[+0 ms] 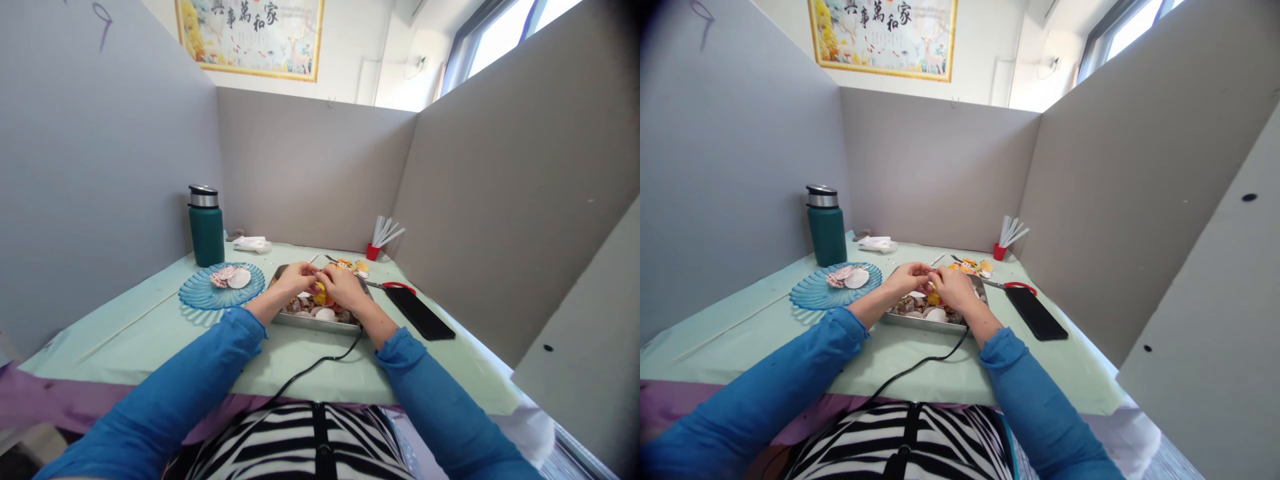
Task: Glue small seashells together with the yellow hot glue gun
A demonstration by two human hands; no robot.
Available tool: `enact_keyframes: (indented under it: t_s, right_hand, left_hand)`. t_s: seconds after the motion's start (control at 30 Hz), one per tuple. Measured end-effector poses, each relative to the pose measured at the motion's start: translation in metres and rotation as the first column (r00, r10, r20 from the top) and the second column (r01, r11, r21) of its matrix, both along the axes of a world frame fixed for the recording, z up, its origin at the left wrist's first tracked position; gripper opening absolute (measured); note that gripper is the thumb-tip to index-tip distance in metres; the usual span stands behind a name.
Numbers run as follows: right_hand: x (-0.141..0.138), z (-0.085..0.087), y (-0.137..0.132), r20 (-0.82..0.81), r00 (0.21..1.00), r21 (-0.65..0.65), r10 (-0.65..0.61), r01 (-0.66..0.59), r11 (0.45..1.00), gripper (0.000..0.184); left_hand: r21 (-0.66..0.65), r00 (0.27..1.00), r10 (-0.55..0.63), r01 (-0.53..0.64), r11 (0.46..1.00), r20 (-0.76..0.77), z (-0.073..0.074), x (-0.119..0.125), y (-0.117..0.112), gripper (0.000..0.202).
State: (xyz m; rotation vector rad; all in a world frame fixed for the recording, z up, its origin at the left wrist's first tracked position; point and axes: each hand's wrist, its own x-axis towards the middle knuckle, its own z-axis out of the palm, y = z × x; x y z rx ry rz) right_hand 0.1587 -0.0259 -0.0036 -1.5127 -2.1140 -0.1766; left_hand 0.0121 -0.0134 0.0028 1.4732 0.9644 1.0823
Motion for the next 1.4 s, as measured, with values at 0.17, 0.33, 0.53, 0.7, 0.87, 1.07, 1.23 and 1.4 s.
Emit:
enact_keyframes:
  t_s: [0.17, 0.33, 0.53, 0.7, 0.87, 1.07, 1.23, 1.4]
  right_hand:
    - [0.0003, -0.0008, 0.0014, 0.003, 1.0, 0.007, 0.021, -0.021, 1.0, 0.036]
    - [0.0007, -0.0012, 0.0021, 0.017, 0.999, 0.002, 0.028, -0.028, 1.0, 0.038]
    - [0.0003, -0.0009, 0.0015, 0.024, 0.999, -0.006, 0.022, -0.022, 1.0, 0.039]
    - [-0.0005, 0.0002, 0.0, 0.037, 0.999, -0.019, 0.014, -0.013, 1.0, 0.039]
    - [-0.0002, 0.0, 0.0002, 0.057, 0.998, -0.023, 0.021, -0.02, 1.0, 0.04]
    - [0.0001, -0.0004, 0.0009, 0.075, 0.997, -0.017, 0.029, -0.028, 0.999, 0.04]
    - [-0.0002, 0.0008, -0.0007, 0.075, 0.996, -0.03, 0.05, -0.048, 0.998, 0.041]
    - [-0.0007, 0.0012, -0.0014, 0.075, 0.996, -0.031, 0.039, -0.037, 0.999, 0.041]
  left_hand:
    - [0.001, 1.0, 0.002, -0.002, 1.0, -0.016, -0.0001, -0.0003, 0.0007, 0.018]
    - [-0.005, 1.0, 0.001, -0.001, 1.0, -0.02, 0.0005, -0.0003, -0.0004, 0.018]
    - [-0.005, 0.999, -0.003, 0.003, 1.0, -0.034, 0.0002, -0.0006, -0.0011, 0.02]
    - [0.002, 1.0, -0.009, 0.009, 1.0, -0.023, -0.0003, -0.0012, -0.0008, 0.018]
    - [-0.001, 1.0, -0.006, 0.006, 1.0, -0.024, 0.0019, -0.0009, -0.0029, 0.019]
    - [-0.008, 0.998, 0.004, -0.004, 1.0, -0.058, 0.0023, -0.0011, -0.0032, 0.023]
    - [-0.007, 0.999, 0.005, -0.005, 1.0, -0.05, 0.0023, -0.001, -0.0031, 0.021]
    - [-0.014, 0.999, -0.004, 0.004, 1.0, -0.04, 0.0036, -0.0004, -0.0056, 0.02]
